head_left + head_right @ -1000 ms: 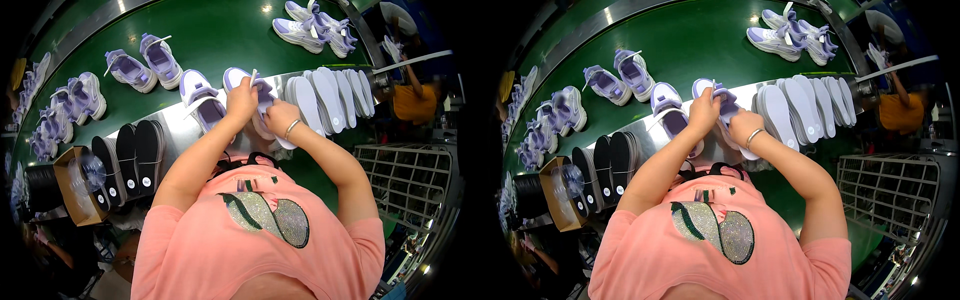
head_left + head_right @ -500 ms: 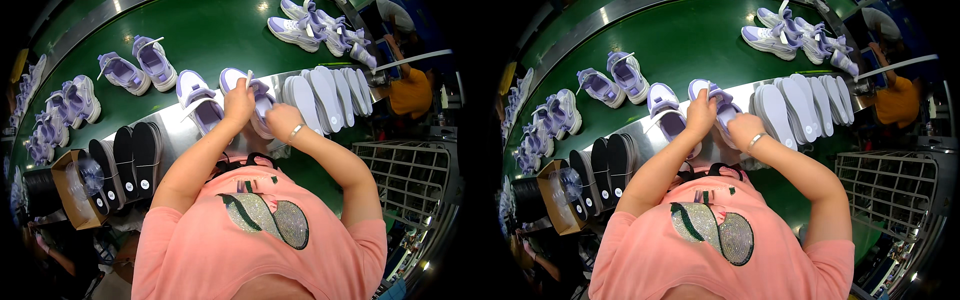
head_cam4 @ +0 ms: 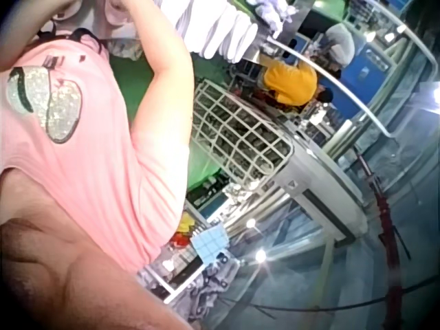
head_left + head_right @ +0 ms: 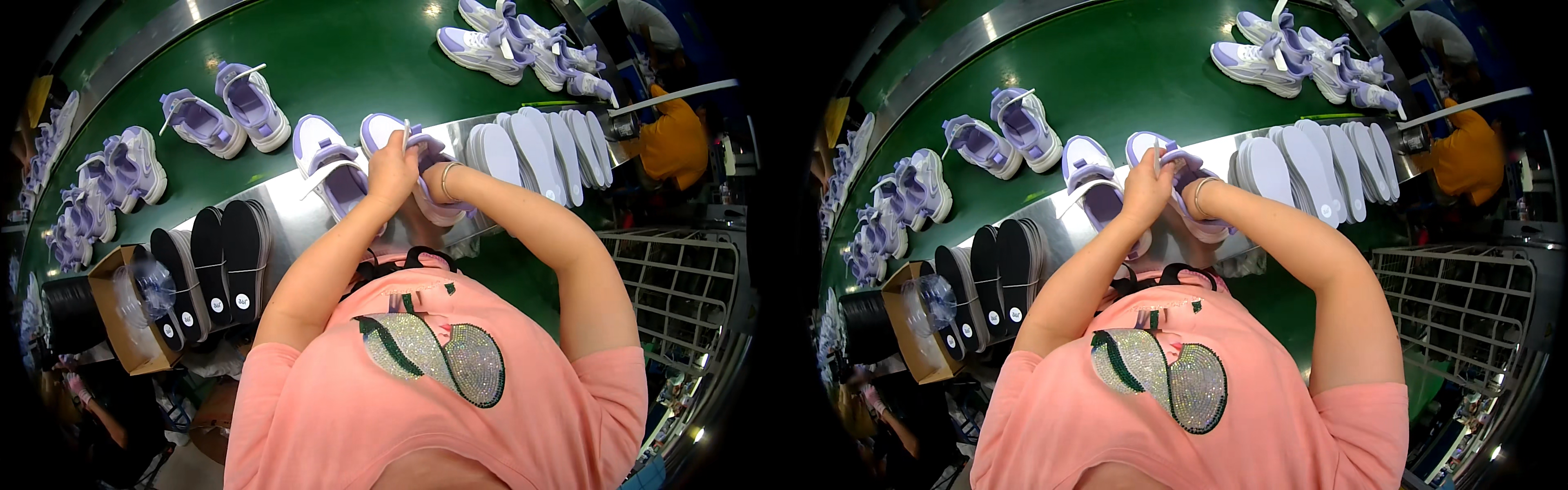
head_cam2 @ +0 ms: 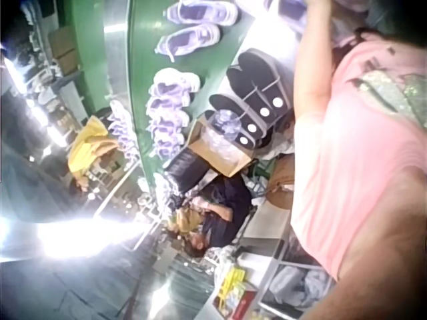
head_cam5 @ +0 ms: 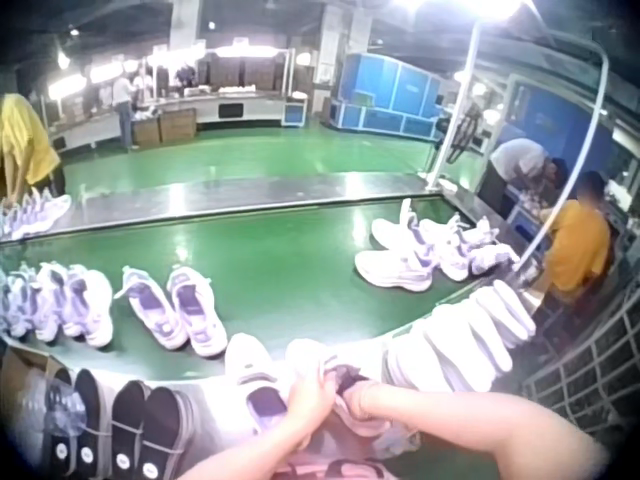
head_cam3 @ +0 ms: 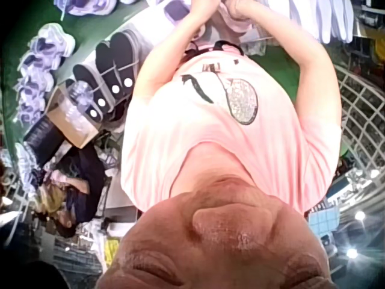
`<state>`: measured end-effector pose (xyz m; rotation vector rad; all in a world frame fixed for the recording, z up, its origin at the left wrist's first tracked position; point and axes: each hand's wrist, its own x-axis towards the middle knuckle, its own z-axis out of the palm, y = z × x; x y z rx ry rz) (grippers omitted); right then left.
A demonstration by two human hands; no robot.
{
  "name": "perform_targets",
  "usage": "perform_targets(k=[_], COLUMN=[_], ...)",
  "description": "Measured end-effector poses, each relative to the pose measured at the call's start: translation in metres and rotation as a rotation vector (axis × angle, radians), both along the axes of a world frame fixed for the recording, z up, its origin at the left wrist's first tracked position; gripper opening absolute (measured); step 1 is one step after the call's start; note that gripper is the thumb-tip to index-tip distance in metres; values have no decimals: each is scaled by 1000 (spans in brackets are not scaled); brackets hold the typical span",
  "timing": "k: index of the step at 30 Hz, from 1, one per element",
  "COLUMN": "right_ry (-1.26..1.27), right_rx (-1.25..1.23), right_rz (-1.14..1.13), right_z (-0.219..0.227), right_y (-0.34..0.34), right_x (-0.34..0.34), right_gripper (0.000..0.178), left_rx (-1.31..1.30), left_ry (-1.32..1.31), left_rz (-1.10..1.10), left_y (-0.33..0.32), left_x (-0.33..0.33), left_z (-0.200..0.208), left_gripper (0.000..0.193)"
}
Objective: The person picks up and places soles into the interiors of multiple purple and white sneakers on a conveyor belt by hand.
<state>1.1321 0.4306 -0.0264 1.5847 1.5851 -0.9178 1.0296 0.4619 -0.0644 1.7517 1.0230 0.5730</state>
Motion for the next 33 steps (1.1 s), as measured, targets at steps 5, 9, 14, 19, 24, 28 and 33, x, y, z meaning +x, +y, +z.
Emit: perform_targets(k=[5, 9, 14, 19, 24, 28, 33], right_ry=[-139, -115, -10, 3, 48, 323, 359], right_rx=[64, 97, -98, -5, 121, 708, 787], right_rz=[-79, -34, -84, -51, -63, -282, -412], right_z=[-17, -1, -9, 13, 6, 47, 85], right_y=[-4, -5, -20, -48, -59, -59, -67], right_x=[1, 0, 18, 16, 19, 27, 27], right_gripper=[38, 33, 24, 29, 30, 27, 24], left_rx=[-21, 19, 68, 87, -15, -103, -154], left_ry=[3, 24, 13, 25, 24, -37, -131], left_rz=[-13, -17, -2, -6, -9, 35, 65], left_y=[0, 1, -1, -3, -6, -19, -25], left_x=[3, 4, 8, 11, 7, -13, -22], left_z=[0, 0, -4, -5, 3, 4, -4], left_gripper=[29, 27, 23, 21, 22, 27, 27])
